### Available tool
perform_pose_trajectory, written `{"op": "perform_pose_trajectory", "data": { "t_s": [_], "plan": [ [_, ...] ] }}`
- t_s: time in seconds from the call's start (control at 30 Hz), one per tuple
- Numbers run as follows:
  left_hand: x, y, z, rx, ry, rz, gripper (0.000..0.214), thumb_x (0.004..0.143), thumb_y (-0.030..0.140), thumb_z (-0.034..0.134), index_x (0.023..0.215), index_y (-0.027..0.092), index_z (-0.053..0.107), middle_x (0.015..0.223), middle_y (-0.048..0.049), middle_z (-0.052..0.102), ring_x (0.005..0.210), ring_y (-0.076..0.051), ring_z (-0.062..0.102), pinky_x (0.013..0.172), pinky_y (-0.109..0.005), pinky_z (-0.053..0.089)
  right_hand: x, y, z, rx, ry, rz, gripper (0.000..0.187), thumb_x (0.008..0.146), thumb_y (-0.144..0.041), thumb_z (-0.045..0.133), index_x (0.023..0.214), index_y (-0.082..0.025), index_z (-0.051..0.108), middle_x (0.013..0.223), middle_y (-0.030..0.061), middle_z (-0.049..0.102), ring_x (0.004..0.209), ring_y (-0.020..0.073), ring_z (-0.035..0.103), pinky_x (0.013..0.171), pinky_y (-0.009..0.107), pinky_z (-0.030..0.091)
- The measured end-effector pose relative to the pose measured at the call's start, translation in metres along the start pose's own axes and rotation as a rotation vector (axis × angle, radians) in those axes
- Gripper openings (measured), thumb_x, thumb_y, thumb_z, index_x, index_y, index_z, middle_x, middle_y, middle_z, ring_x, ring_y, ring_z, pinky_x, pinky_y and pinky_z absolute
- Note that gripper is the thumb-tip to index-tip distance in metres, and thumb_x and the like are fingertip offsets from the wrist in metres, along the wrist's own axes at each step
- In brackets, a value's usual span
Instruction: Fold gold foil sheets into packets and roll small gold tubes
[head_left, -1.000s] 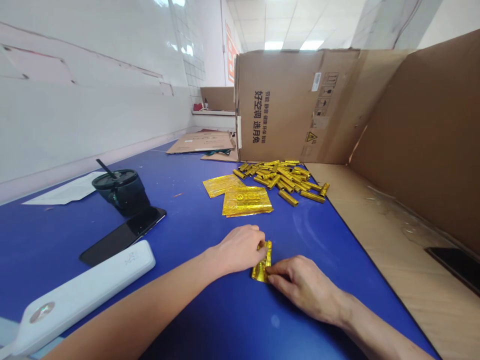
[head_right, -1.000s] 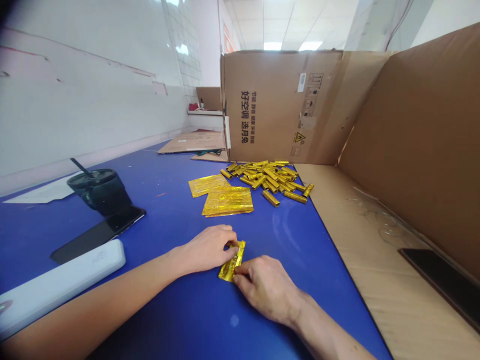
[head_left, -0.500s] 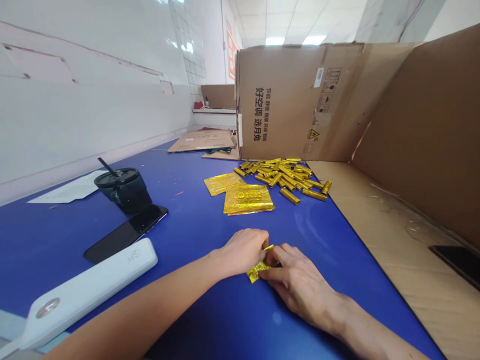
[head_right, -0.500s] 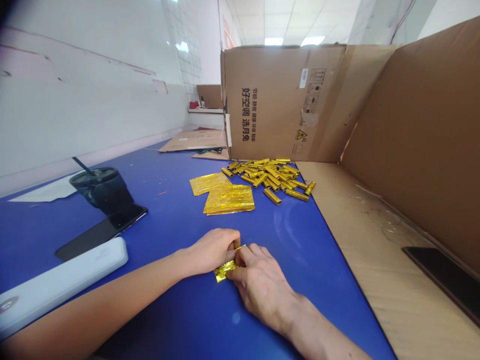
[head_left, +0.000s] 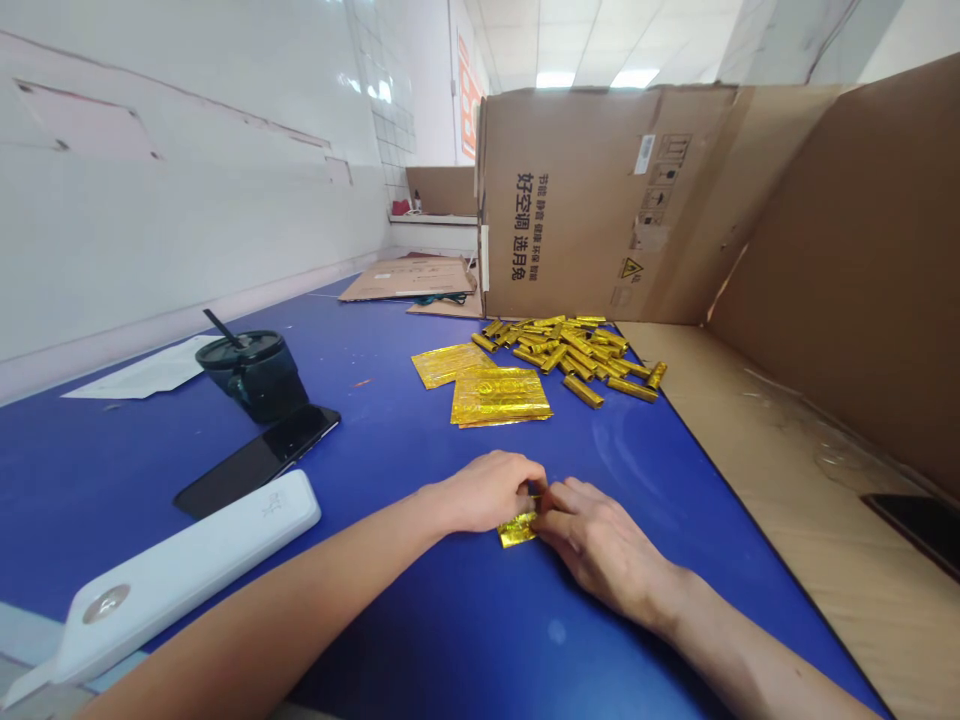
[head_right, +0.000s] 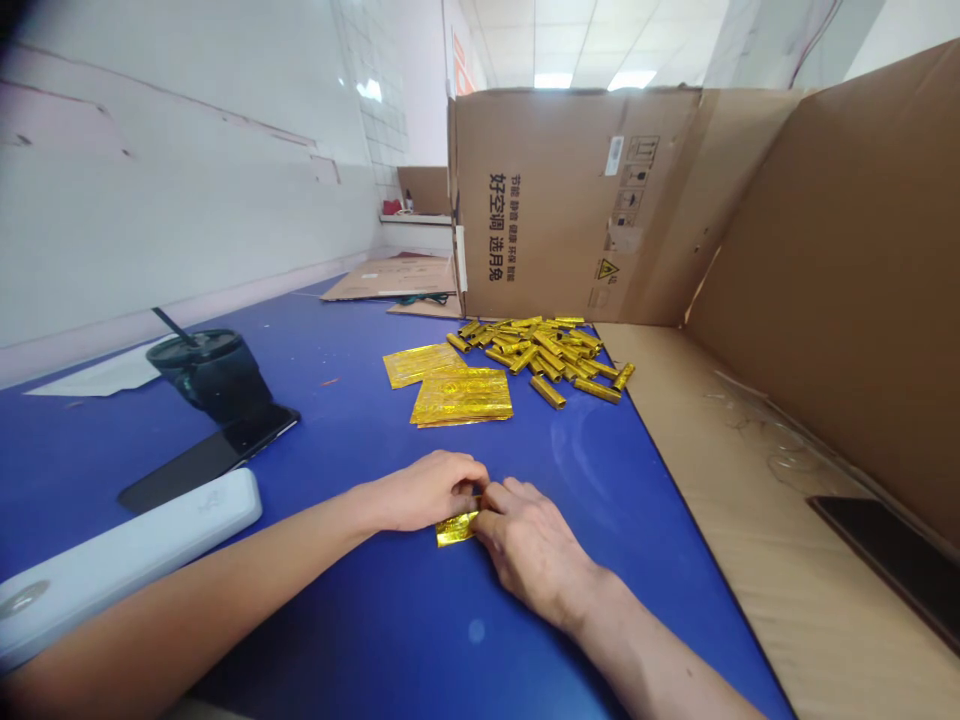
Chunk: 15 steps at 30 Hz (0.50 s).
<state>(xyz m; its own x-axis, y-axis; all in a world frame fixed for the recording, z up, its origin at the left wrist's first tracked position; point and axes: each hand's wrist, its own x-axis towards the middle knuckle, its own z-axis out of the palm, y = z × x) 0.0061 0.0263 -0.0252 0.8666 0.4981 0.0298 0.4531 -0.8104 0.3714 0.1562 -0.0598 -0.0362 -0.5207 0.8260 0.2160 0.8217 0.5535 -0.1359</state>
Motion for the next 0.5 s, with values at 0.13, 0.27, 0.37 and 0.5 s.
{"op": "perform_pose_trajectory", "data": {
  "t_s": [0.13,0.27,0.37,0.5],
  "plan": [
    [-0.001,-0.001,-0.001,0.038,-0.013,0.007,0.018,0.073,0.014,0.046,0.085,0.021,0.057,0.076,-0.0007,0.057,0.071,-0.015,0.054,0.063,-0.023,0.038,0.002,0.003,0.002,0.035,0.034,0.011,0.019,0.084,-0.019,0.041,0.078,-0.02,0.059,0.081,0.0039,0.055,0.074,0.0156,0.046,0.065,0.027,0.037],
    [-0.008,-0.004,0.0,0.076,0.033,-0.05,0.017,0.077,0.024,0.048,0.093,0.021,0.052,0.082,-0.0023,0.055,0.074,-0.016,0.054,0.065,-0.025,0.04,0.003,0.004,0.006,0.04,0.073,0.016,0.022,0.086,-0.018,0.038,0.08,-0.019,0.059,0.079,0.0044,0.054,0.073,0.0152,0.046,0.065,0.027,0.037],
    [-0.015,-0.006,0.003,0.112,0.094,-0.108,0.018,0.079,0.025,0.047,0.096,0.018,0.047,0.083,-0.0031,0.052,0.073,-0.017,0.053,0.064,-0.026,0.04,0.004,0.003,0.011,0.017,0.113,0.018,0.024,0.087,-0.018,0.036,0.077,-0.018,0.057,0.074,0.0042,0.053,0.069,0.0148,0.045,0.062,0.027,0.037],
    [-0.019,-0.003,0.007,0.178,0.14,-0.09,0.009,0.08,0.019,0.043,0.087,0.019,0.049,0.083,-0.0025,0.048,0.076,-0.016,0.05,0.065,-0.026,0.039,0.004,0.002,0.015,-0.021,0.146,0.034,0.025,0.086,-0.016,0.035,0.07,-0.017,0.054,0.072,0.0041,0.052,0.066,0.0142,0.044,0.06,0.026,0.037]
  ]
}}
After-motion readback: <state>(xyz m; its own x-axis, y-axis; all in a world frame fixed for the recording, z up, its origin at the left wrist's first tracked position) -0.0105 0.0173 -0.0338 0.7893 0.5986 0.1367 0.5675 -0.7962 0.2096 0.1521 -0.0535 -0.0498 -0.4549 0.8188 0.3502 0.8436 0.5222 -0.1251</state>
